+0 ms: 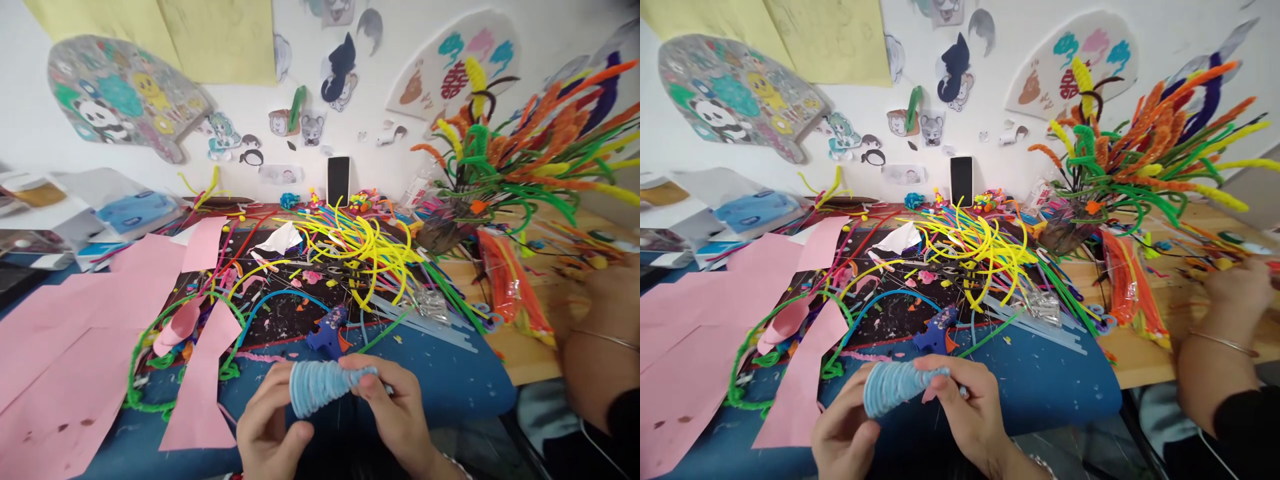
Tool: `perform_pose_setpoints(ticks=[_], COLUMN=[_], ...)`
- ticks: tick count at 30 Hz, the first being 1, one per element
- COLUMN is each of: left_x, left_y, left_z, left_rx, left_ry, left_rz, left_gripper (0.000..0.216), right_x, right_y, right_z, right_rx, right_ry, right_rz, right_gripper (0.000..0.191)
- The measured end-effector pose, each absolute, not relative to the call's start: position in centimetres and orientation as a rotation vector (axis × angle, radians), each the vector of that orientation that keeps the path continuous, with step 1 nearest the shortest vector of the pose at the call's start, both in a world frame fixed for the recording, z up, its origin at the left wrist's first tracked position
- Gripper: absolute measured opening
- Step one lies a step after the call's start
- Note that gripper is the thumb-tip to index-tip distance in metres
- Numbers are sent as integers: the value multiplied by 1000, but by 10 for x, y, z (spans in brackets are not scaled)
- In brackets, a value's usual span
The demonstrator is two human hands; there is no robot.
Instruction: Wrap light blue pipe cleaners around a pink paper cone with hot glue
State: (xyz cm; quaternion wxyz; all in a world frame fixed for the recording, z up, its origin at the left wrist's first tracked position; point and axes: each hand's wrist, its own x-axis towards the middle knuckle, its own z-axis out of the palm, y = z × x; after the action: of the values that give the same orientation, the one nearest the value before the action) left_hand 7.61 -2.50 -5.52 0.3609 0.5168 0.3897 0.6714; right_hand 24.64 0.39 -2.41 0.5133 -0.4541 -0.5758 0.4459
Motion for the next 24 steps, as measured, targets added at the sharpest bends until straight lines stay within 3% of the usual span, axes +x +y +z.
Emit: perform_pose_setpoints(ticks=[4, 8, 11, 17, 20, 24], left_x=[79, 78, 73, 78, 88, 94], left_y=[-24, -22, -21, -20, -19, -19], left_z=[-57, -58, -60, -46, -38, -39], left_rx=[1290, 1605, 1359, 937, 881, 786], left_ry=[1055, 1021, 922, 1055, 1175, 1105], left_rz=[1632, 1777, 1906, 1128, 1135, 1149], left_gripper=[8, 6, 30, 40, 40, 39], right_x=[247, 249, 252, 252, 258, 266], right_y=[8, 14, 22, 27, 21, 15], right_z=[-33, -37, -27, -13, -18, -19], right_rx=[-1041, -942, -928, -927, -938, -1046], right_ry=[-1321, -1164, -1241, -1441, -1442, -1656], right_rz=[1252, 1515, 1643, 1822, 1801, 1460], right_gripper=[43, 41, 42, 37, 49, 45])
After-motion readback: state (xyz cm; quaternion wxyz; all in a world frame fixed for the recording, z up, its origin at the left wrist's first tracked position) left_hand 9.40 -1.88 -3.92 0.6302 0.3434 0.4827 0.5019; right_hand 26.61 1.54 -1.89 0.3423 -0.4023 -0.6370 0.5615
